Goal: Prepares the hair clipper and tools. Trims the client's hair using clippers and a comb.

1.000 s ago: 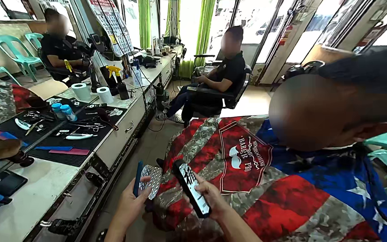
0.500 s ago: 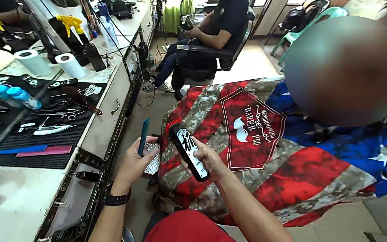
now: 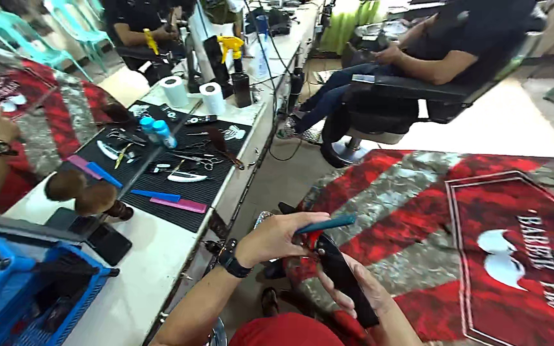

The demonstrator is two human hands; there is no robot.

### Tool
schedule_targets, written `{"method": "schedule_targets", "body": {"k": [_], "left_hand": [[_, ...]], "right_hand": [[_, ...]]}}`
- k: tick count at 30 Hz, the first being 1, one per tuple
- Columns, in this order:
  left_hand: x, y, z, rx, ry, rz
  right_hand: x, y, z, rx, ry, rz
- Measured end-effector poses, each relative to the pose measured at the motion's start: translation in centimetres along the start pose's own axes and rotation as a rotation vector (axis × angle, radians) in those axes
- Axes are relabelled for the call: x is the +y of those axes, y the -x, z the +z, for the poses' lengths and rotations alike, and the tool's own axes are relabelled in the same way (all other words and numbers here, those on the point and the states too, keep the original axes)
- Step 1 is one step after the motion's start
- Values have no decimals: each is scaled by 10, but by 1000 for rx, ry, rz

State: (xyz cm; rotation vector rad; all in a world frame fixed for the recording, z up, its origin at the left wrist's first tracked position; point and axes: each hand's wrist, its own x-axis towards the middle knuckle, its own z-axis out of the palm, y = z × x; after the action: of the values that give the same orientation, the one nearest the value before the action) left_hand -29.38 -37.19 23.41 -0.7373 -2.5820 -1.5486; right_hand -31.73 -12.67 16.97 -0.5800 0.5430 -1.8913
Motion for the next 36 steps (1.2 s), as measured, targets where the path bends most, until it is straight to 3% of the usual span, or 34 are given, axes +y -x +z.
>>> {"method": "schedule_targets", "body": {"k": [8,11,14,16,18,19,21,23,26,28,33,36], "left_hand": [[-6,50,-32,14,-202,24],[-7,70,-54,35,-267,-106],[-18,92,-101,125,-476,-447],[-42,113,-140,192,-611,-614],[-60,130,-175,263,-726,-721],[-67,136,-190,284,-763,-779],[-80,144,-208,306,-819,-876],[-76,144,-206,354,-853,-907],[-42,115,-173,506,-808,-721],[-16,91,-131,516,-639,-613],[22,36,21,129,-115,-418],[54,9,116,-50,48,-380]], "right_hand": [[35,-37,-10,-122,-139,118],[39,-44,-15,-109,-67,190],[36,-55,3,226,246,174],[41,-69,18,454,343,50],[51,-83,28,600,430,-64],[55,-88,30,614,616,-48],[52,-89,32,432,1303,299],[62,-87,37,247,1633,622],[66,-61,39,410,1585,586],[59,-35,41,514,1525,527],[40,52,67,755,1440,420],[36,110,92,948,1373,361]]}}
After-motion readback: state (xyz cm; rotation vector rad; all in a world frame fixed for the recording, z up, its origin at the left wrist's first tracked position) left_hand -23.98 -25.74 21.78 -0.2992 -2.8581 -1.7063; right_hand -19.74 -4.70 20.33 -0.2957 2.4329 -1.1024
